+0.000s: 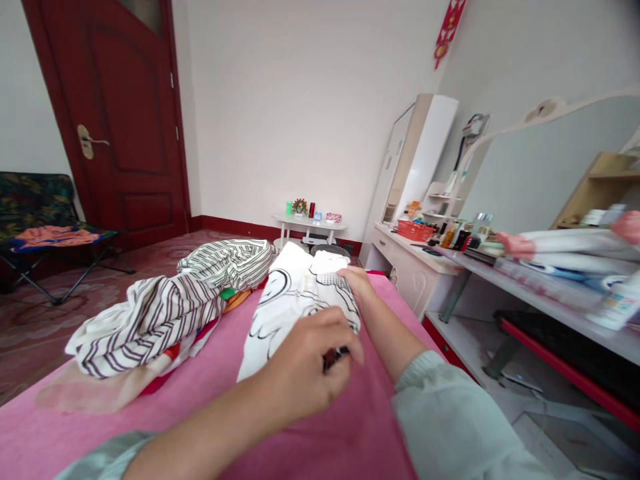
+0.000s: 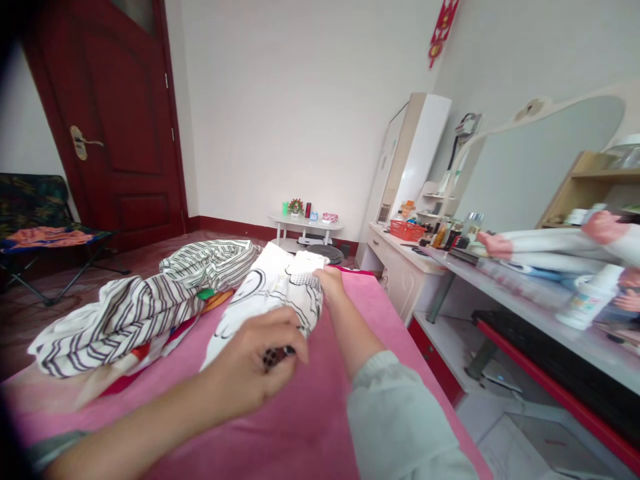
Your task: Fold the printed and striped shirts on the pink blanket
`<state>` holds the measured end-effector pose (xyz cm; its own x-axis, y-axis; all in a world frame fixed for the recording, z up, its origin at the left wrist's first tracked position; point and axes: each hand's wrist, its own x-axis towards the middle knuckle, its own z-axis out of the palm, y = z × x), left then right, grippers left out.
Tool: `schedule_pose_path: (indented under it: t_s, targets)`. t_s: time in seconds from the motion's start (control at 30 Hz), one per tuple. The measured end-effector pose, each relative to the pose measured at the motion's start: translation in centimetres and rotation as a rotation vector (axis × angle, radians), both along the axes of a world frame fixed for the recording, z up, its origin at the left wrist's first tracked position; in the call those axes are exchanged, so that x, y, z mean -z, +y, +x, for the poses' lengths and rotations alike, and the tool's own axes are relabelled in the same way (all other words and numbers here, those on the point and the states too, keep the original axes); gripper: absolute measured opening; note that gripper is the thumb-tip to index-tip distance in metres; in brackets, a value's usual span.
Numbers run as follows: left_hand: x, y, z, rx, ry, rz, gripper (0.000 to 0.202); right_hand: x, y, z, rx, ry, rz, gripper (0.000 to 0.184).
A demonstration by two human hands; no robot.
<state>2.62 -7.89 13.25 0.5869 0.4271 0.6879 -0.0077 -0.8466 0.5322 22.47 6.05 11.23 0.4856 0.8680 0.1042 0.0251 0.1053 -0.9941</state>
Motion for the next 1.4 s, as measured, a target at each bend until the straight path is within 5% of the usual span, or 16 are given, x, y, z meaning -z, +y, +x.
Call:
schedule_pose_path:
  t_s: [0.17,0.27,0.33,0.43,0.53,0.6,0.8,1.0,1.2,1.4]
  targets:
    - [11.6,-3.1,6.1,0.261,0.343,0.122,0.009,7.1,-8.1,6.9,0.119,0.033,-0.23,0.036]
    - [15.6,-4.3,7.7,0.298,0.464,0.139,0.01,9.5,-10.8,9.3,0.154,0.047,-0.31,0.062]
    - [15.1,-4.5,7.3,0.434,0.431,0.121,0.019,9.9,-10.8,9.7,0.125,0.05,-0.305,0.07]
    - [11.7,-4.1,5.5,0.554,0.383,0.008,0.026,9.9,-8.8,9.2,0.087,-0.015,-0.236,0.067]
    - [8.7,-3.0,3.5,0.383,0.363,-0.111,0.023,9.9,-6.5,8.3,0.091,-0.077,-0.182,0.06]
    - [8.2,-1.4,2.4,0.197,0.328,-0.162,0.023,10.2,-5.4,8.2,0.113,-0.153,-0.119,0.057]
    - [11.7,7.9,0.5,-0.272,0.144,-0.279,0.027,12.7,-5.4,10.1,0.225,-0.655,-0.105,0.041]
    - [14.6,16.4,2.8,-0.511,0.186,-0.312,0.037,14.4,-6.5,10.1,0.33,-0.956,-0.193,0.044]
    - [14.6,20.1,6.8,-0.643,0.284,-0.31,0.056,13.6,-6.7,8.8,0.296,-1.262,-0.202,0.049]
    - [15.3,21.9,8.1,-0.663,0.337,-0.307,0.042,12.7,-6.6,8.4,0.337,-1.357,-0.21,0.045]
